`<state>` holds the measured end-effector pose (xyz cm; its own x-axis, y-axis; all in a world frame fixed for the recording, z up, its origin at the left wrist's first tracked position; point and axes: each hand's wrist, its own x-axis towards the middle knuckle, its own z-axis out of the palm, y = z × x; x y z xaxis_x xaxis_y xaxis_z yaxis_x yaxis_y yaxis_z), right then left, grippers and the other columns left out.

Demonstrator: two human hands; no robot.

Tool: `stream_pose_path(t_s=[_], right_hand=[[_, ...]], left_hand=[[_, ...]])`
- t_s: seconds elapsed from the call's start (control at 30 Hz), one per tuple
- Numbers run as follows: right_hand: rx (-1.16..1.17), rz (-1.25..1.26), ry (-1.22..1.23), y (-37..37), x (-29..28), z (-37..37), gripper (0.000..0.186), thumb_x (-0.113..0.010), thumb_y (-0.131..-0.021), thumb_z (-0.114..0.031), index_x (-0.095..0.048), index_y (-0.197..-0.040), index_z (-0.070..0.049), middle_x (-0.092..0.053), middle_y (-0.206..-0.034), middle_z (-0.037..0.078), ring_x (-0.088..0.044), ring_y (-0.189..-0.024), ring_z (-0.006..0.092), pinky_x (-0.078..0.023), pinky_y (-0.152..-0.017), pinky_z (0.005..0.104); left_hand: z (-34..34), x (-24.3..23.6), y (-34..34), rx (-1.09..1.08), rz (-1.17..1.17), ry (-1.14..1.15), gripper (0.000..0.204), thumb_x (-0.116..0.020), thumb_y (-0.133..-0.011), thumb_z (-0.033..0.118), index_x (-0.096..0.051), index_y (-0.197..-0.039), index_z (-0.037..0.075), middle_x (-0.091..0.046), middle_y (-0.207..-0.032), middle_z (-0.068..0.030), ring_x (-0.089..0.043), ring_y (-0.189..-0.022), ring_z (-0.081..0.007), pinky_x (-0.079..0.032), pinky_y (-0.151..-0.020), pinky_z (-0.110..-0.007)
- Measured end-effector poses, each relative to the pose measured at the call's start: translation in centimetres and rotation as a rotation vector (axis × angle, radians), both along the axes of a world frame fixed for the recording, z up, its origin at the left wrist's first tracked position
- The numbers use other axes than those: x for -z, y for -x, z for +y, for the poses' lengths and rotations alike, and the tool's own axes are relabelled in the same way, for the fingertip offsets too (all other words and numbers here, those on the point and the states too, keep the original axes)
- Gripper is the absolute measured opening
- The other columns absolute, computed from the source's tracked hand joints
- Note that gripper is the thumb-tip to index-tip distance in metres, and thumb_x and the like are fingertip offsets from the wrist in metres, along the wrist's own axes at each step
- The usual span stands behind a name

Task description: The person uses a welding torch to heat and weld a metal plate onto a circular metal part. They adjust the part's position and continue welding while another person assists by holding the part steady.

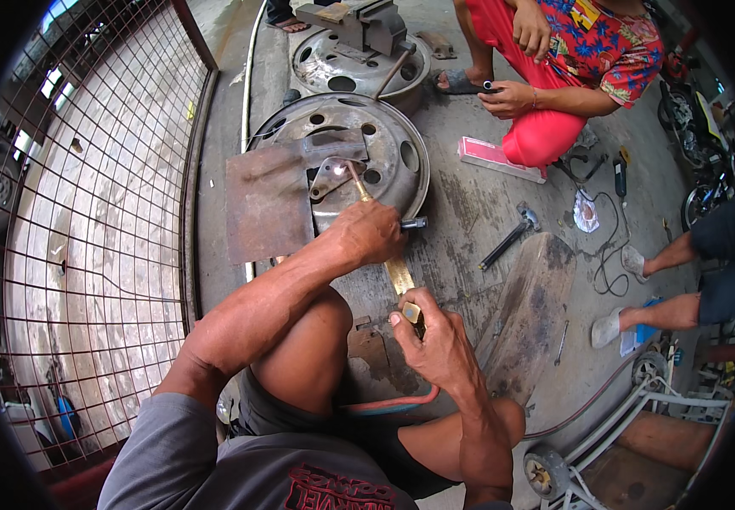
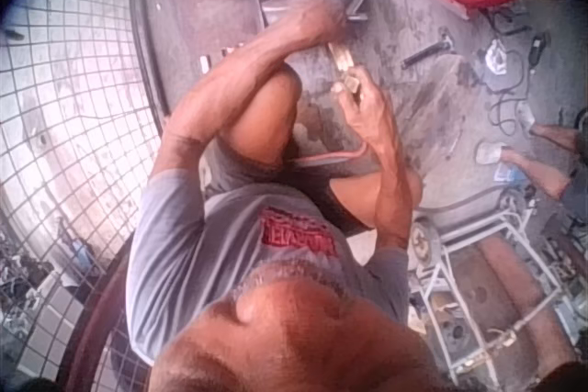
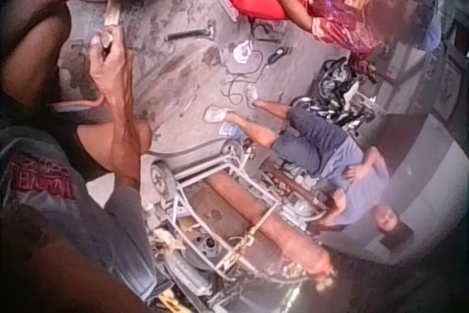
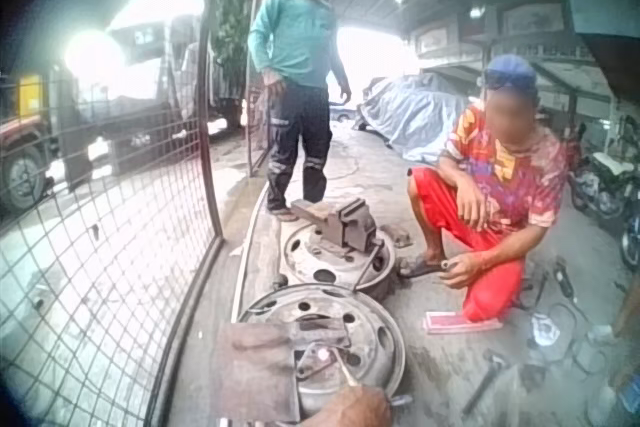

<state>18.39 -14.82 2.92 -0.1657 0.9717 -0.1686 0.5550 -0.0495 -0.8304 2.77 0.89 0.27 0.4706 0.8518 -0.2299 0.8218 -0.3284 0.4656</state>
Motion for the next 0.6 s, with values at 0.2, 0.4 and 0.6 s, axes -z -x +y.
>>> stream_pose_path(t_s=[0.2, 0.4, 0.6], right_hand=[[0.001, 0.006, 0.008, 0.03, -0.21, 0.04, 0.018, -0.067, -0.098, -0.016, -0.058, -0.108, -0.004, -0.066, -0.073, 0.016, -0.07, -0.065, 0.0281, -0.053, -0.063, 0.041], [0.006, 0.001, 0.016, 0.01, -0.39, 0.04, 0.018, -0.067, -0.098, -0.016, -0.058, -0.108, -0.004, -0.066, -0.074, 0.015, -0.069, -0.066, 0.0263, -0.053, -0.063, 0.0405], [0.005, 0.002, 0.014, 0.0, -0.37, 0.04, 0.018, -0.066, -0.098, -0.016, -0.058, -0.108, -0.004, -0.066, -0.074, 0.015, -0.069, -0.066, 0.0261, -0.053, -0.064, 0.0403]], left_hand=[[0.02, 0.45, -0.05, -0.005, -0.003, -0.019, 0.033, -0.064, -0.09, 0.03, -0.077, -0.086, -0.001, -0.073, -0.084, -0.0258, -0.073, -0.086, -0.0422, -0.059, -0.079, -0.049], [0.06, 0.4, -0.09, 0.008, -0.003, -0.013, 0.033, -0.064, -0.09, 0.029, -0.076, -0.084, -0.001, -0.072, -0.083, -0.0255, -0.073, -0.085, -0.042, -0.059, -0.079, -0.049], [0.07, 0.42, -0.11, 0.006, -0.007, -0.018, 0.033, -0.064, -0.09, 0.029, -0.076, -0.085, -0.002, -0.072, -0.083, -0.0255, -0.073, -0.085, -0.0417, -0.059, -0.08, -0.049]])
